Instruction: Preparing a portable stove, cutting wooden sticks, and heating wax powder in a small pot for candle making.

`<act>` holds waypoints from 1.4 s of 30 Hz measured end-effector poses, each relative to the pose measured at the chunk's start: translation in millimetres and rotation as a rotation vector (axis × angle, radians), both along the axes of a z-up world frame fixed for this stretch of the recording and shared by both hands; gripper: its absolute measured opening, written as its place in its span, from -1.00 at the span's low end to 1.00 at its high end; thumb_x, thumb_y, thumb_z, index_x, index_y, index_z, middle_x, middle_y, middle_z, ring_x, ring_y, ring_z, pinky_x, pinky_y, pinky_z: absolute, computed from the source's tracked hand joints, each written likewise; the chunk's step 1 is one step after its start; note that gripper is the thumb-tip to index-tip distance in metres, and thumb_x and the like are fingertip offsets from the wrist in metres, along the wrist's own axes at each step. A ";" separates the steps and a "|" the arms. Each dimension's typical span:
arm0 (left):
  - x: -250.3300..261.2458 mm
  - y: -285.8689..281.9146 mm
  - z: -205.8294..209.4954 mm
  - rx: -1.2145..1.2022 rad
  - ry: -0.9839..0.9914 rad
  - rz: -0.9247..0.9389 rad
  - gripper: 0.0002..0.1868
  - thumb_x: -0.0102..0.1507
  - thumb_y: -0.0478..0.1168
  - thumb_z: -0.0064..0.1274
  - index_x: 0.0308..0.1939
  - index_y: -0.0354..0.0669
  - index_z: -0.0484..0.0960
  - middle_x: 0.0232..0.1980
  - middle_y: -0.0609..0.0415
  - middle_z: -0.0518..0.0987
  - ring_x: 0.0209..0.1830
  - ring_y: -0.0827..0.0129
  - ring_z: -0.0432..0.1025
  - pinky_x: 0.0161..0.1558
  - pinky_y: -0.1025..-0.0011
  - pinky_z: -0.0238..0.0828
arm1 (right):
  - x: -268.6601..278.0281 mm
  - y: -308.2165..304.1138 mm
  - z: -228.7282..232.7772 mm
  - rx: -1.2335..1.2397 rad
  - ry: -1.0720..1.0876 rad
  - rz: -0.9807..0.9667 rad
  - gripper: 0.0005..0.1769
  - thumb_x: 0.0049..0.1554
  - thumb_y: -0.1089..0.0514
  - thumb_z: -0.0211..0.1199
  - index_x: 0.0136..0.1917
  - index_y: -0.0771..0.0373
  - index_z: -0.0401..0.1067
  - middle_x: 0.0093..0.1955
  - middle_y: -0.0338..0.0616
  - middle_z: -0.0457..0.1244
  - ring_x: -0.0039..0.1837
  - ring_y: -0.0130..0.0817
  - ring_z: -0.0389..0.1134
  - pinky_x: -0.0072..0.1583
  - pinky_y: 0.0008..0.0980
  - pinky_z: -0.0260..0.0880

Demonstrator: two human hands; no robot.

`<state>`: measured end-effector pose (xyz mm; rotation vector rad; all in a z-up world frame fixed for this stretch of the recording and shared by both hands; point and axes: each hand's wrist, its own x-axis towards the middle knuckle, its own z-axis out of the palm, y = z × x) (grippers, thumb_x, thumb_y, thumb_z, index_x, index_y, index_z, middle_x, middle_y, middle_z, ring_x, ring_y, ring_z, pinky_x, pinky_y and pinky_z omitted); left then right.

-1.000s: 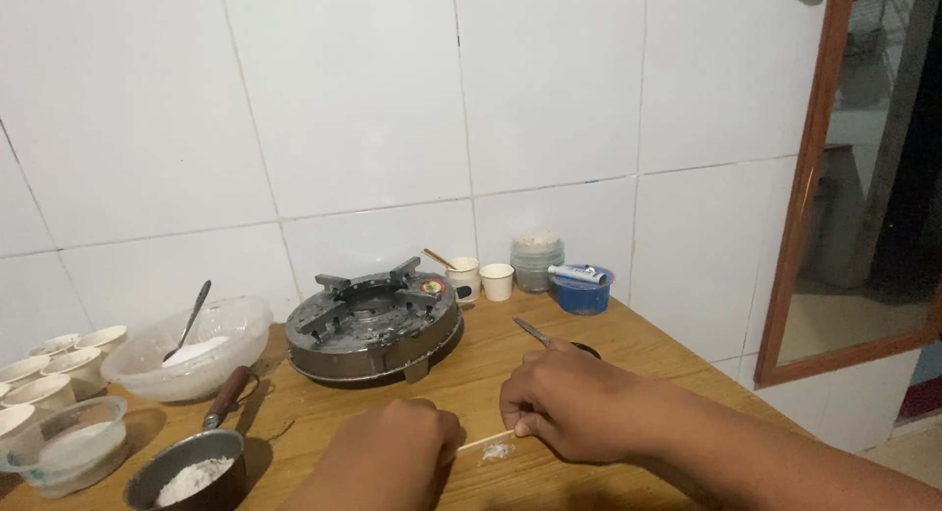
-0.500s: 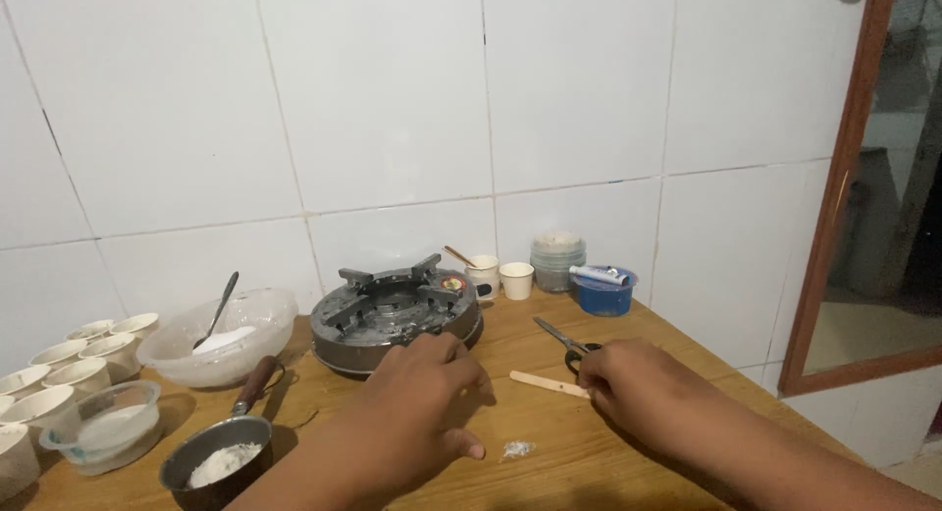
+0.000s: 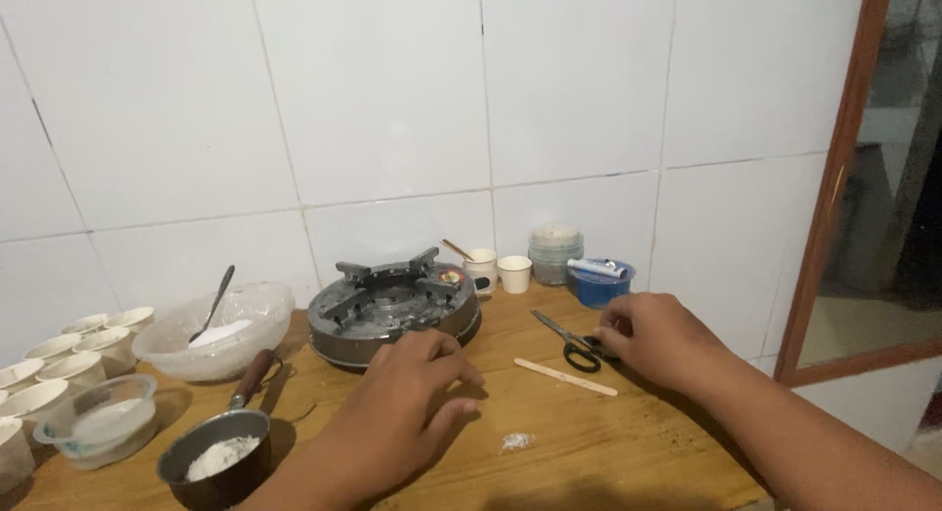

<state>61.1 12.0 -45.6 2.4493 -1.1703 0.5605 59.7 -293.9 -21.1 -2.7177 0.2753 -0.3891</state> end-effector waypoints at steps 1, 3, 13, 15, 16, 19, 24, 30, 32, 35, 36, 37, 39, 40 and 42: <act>0.8 1.5 -0.1 -0.013 0.002 -0.021 -0.77 0.30 -0.01 0.13 -0.03 0.08 0.72 0.11 0.08 0.50 0.16 0.09 0.38 0.08 0.08 0.26 | -0.9 0.7 0.1 -0.034 -0.060 0.079 -0.76 0.17 -0.13 0.22 -0.06 -0.06 0.62 -0.07 -0.37 0.47 -0.02 -0.40 0.42 0.01 -0.34 0.30; -3.5 6.2 -0.3 -0.025 0.007 -0.036 -0.77 0.29 -0.01 0.14 -0.03 0.08 0.72 0.13 0.08 0.51 0.17 0.12 0.38 0.09 0.09 0.27 | -17.1 9.2 1.6 -0.066 -0.117 0.162 -0.76 0.13 -0.16 0.26 -0.03 -0.14 0.65 -0.07 -0.46 0.49 0.01 -0.46 0.43 0.05 -0.36 0.33; -10.9 9.9 13.4 -0.011 0.144 -0.009 -0.81 0.28 -0.06 0.15 -0.11 0.07 0.78 0.12 0.11 0.51 0.23 0.18 0.38 0.22 0.12 0.25 | -46.6 20.5 -37.6 -0.322 -0.176 0.956 -0.39 0.33 -0.19 -0.04 0.54 0.07 0.30 0.66 -0.14 0.03 0.66 -0.04 -0.15 0.39 0.25 -0.34; -12.7 9.5 14.3 0.006 0.169 -0.027 -0.81 0.27 -0.03 0.18 -0.16 0.08 0.82 0.10 0.15 0.51 0.25 0.26 0.37 0.23 0.16 0.25 | -41.8 14.7 -47.5 -0.359 -0.245 0.920 -0.43 0.32 -0.18 -0.01 0.48 0.05 0.39 0.64 -0.15 0.07 0.62 0.03 -0.09 0.36 0.32 -0.27; -13.3 8.6 13.9 0.052 0.198 -0.011 -0.78 0.21 0.02 0.24 -0.15 0.13 0.84 0.16 0.18 0.49 0.31 0.27 0.32 0.26 0.15 0.19 | -40.2 11.7 -52.8 -0.365 -0.268 0.904 -0.51 0.29 -0.16 0.00 0.34 -0.01 0.54 0.61 -0.15 0.10 0.61 0.07 -0.09 0.34 0.39 -0.30; -5.7 4.9 4.8 0.087 0.155 -0.021 -0.71 0.12 0.13 0.34 -0.15 0.22 0.84 0.20 0.18 0.47 0.35 0.26 0.27 0.28 0.13 0.09 | -32.3 3.7 -69.6 -0.368 -0.309 0.871 -0.55 0.21 -0.06 0.05 0.22 -0.12 0.67 0.60 -0.21 0.11 0.62 0.04 -0.09 0.31 0.48 -0.32; -2.1 -5.9 -4.1 0.090 0.079 -0.008 -0.68 0.10 0.17 0.40 -0.13 0.30 0.79 0.22 0.10 0.44 0.35 0.19 0.27 0.24 0.05 0.02 | -33.6 7.1 -73.2 -0.371 -0.226 0.863 -0.52 0.18 0.01 0.06 0.30 -0.17 0.60 0.66 -0.23 0.00 0.65 0.01 -0.18 0.27 0.58 -0.31; 1.5 -15.5 -8.7 0.078 0.033 -0.025 -0.72 0.14 0.17 0.34 -0.14 0.30 0.77 0.20 0.14 0.45 0.31 0.20 0.27 0.17 0.08 0.03 | -40.8 15.4 -65.9 -0.351 -0.187 0.879 -0.41 0.16 0.03 0.01 0.42 -0.16 0.51 0.72 -0.20 -0.16 0.67 0.01 -0.27 0.33 0.44 -0.34; -0.7 -15.4 -6.9 0.105 0.088 -0.009 -0.71 0.18 0.18 0.30 -0.11 0.28 0.76 0.17 0.16 0.44 0.30 0.19 0.24 0.15 0.08 0.06 | -41.4 16.0 -64.1 -0.306 -0.104 0.887 -0.36 0.15 0.07 -0.04 0.45 -0.13 0.50 0.74 -0.19 -0.23 0.69 0.04 -0.37 0.35 0.54 -0.48; 1.3 -14.6 -8.8 0.100 0.035 0.000 -0.73 0.21 0.17 0.26 -0.14 0.22 0.75 0.15 0.16 0.47 0.27 0.18 0.27 0.15 0.04 0.09 | -53.1 21.4 -51.9 -0.188 -0.086 0.892 -0.35 0.17 0.02 -0.09 0.45 -0.14 0.53 0.73 -0.17 -0.18 0.69 0.02 -0.34 0.38 0.48 -0.55; 2.7 -13.7 -9.0 0.100 0.034 0.000 -0.73 0.21 0.17 0.26 -0.14 0.22 0.75 0.15 0.16 0.47 0.27 0.18 0.27 0.15 0.04 0.09 | -49.2 18.0 -56.2 -0.189 -0.087 0.891 -0.35 0.17 0.02 -0.09 0.45 -0.14 0.53 0.73 -0.17 -0.18 0.69 0.02 -0.34 0.38 0.48 -0.55; 4.2 -12.9 -9.1 0.043 0.000 -0.038 -0.79 0.23 0.11 0.23 -0.17 0.21 0.76 0.12 0.15 0.49 0.23 0.17 0.31 0.12 0.03 0.12 | -45.1 14.5 -60.4 -0.218 -0.226 0.918 -0.42 0.19 0.02 -0.06 0.40 -0.12 0.55 0.68 -0.10 -0.08 0.64 0.04 -0.18 0.35 0.34 -0.35; 2.5 -10.0 -8.0 -0.013 -0.026 -0.075 -0.84 0.26 0.05 0.20 -0.21 0.20 0.77 0.10 0.14 0.52 0.20 0.15 0.35 0.10 0.02 0.14 | -43.4 12.1 -65.1 -0.240 -0.360 0.944 -0.48 0.22 0.03 -0.04 0.34 -0.10 0.57 0.63 -0.02 0.02 0.60 0.07 -0.03 0.31 0.21 -0.14; 0.6 -8.2 -5.7 0.007 0.036 -0.087 -0.84 0.28 0.04 0.18 -0.19 0.18 0.77 0.09 0.14 0.51 0.20 0.16 0.34 0.15 0.03 0.13 | -44.3 12.9 -64.5 -0.225 -0.350 0.948 -0.48 0.22 0.04 -0.04 0.34 -0.07 0.57 0.62 -0.03 0.04 0.60 0.03 -0.04 0.33 0.18 -0.16; -0.5 -6.0 -4.2 0.026 0.100 -0.100 -0.83 0.29 0.03 0.17 -0.18 0.16 0.77 0.09 0.15 0.51 0.21 0.17 0.33 0.20 0.04 0.11 | -43.9 12.9 -65.2 -0.210 -0.339 0.951 -0.48 0.22 0.05 -0.05 0.33 -0.04 0.58 0.62 -0.05 0.06 0.61 0.00 -0.04 0.35 0.16 -0.19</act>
